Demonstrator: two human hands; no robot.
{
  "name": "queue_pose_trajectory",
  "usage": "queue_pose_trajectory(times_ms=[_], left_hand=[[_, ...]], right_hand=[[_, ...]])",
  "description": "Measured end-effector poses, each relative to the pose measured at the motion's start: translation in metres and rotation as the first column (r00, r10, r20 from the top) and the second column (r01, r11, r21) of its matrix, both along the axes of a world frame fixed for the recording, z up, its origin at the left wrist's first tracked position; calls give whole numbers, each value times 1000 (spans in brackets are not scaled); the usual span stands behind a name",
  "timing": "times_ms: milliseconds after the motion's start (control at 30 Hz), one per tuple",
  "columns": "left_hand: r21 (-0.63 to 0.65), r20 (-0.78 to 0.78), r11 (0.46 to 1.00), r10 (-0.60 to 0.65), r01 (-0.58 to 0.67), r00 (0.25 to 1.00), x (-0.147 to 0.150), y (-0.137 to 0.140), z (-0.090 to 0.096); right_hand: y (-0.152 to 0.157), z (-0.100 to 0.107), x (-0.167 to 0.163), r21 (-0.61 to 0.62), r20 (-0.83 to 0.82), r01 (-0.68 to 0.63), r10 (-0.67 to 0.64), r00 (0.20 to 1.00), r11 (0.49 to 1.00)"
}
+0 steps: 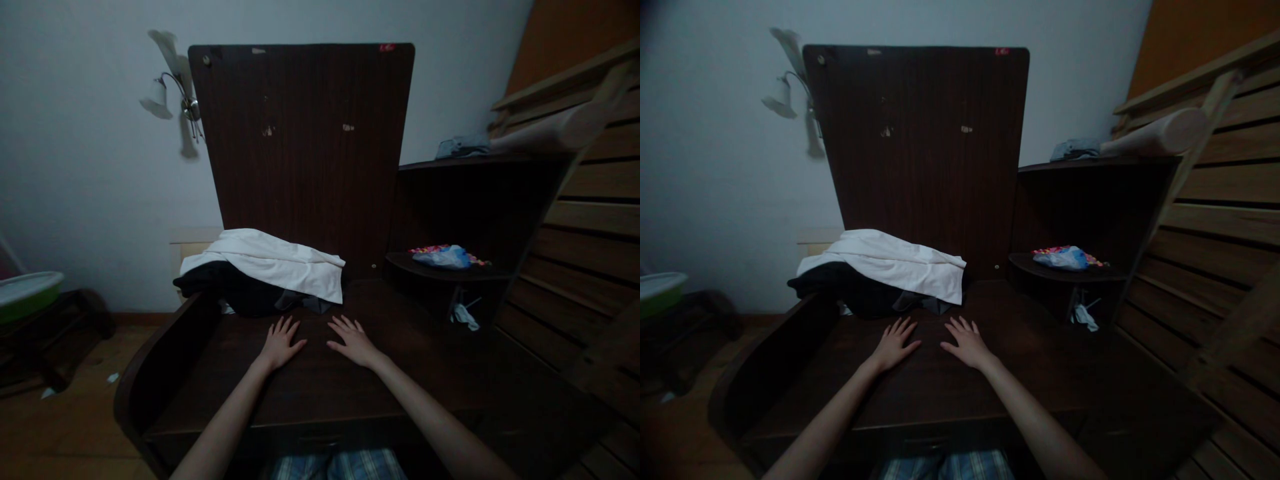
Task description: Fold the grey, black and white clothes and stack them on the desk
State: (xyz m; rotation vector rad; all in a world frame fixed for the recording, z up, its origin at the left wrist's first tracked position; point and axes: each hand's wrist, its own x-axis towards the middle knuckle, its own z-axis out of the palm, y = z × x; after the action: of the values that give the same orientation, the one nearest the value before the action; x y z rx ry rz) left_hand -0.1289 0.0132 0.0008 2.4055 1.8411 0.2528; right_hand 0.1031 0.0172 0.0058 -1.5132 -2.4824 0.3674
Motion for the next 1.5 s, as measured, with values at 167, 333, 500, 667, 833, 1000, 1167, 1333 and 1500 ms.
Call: queue_pose_trajectory(times_ms=[167, 333, 500, 667, 833, 1000, 1167, 1333, 1500], left_hand=[[11, -1, 1000, 3, -3, 1000, 0, 0, 0], [-1, -5, 1000, 2, -2, 1000, 1, 0, 1], [-6, -11, 1000, 0, 0, 1000, 2, -2, 4], [-4, -8, 1000, -2, 2, 1000, 2, -1, 3], [0, 0, 1000, -7, 7, 1000, 1, 0, 0], [5, 22, 1000, -7, 7, 1000, 1, 1, -1], [6, 65, 1000, -16, 15, 998, 1, 0, 0], [12, 86, 1000, -17, 16, 996, 0, 1, -1], [8, 96, 1000, -19, 18, 995, 0, 1, 0]], right_hand=[[1, -1, 0, 0, 7, 5, -5, 1000, 1000], [0, 0, 0, 1, 6, 3, -3, 1000, 1000], [-1, 1, 0, 1, -3, 6, -6, 1000, 1000], [0, 0, 0, -2, -5, 5, -5, 1000, 1000], [0, 1, 0, -9, 1, 5, -5, 1000, 1000], [0, 0, 0, -2, -8, 2, -2, 1000, 1000], [2, -2, 0, 4, -8, 9, -9, 1000, 1000], [2, -2, 0, 5, -16, 12, -12, 1000, 1000], [2, -4, 0, 19, -31, 11, -11, 999, 1000]])
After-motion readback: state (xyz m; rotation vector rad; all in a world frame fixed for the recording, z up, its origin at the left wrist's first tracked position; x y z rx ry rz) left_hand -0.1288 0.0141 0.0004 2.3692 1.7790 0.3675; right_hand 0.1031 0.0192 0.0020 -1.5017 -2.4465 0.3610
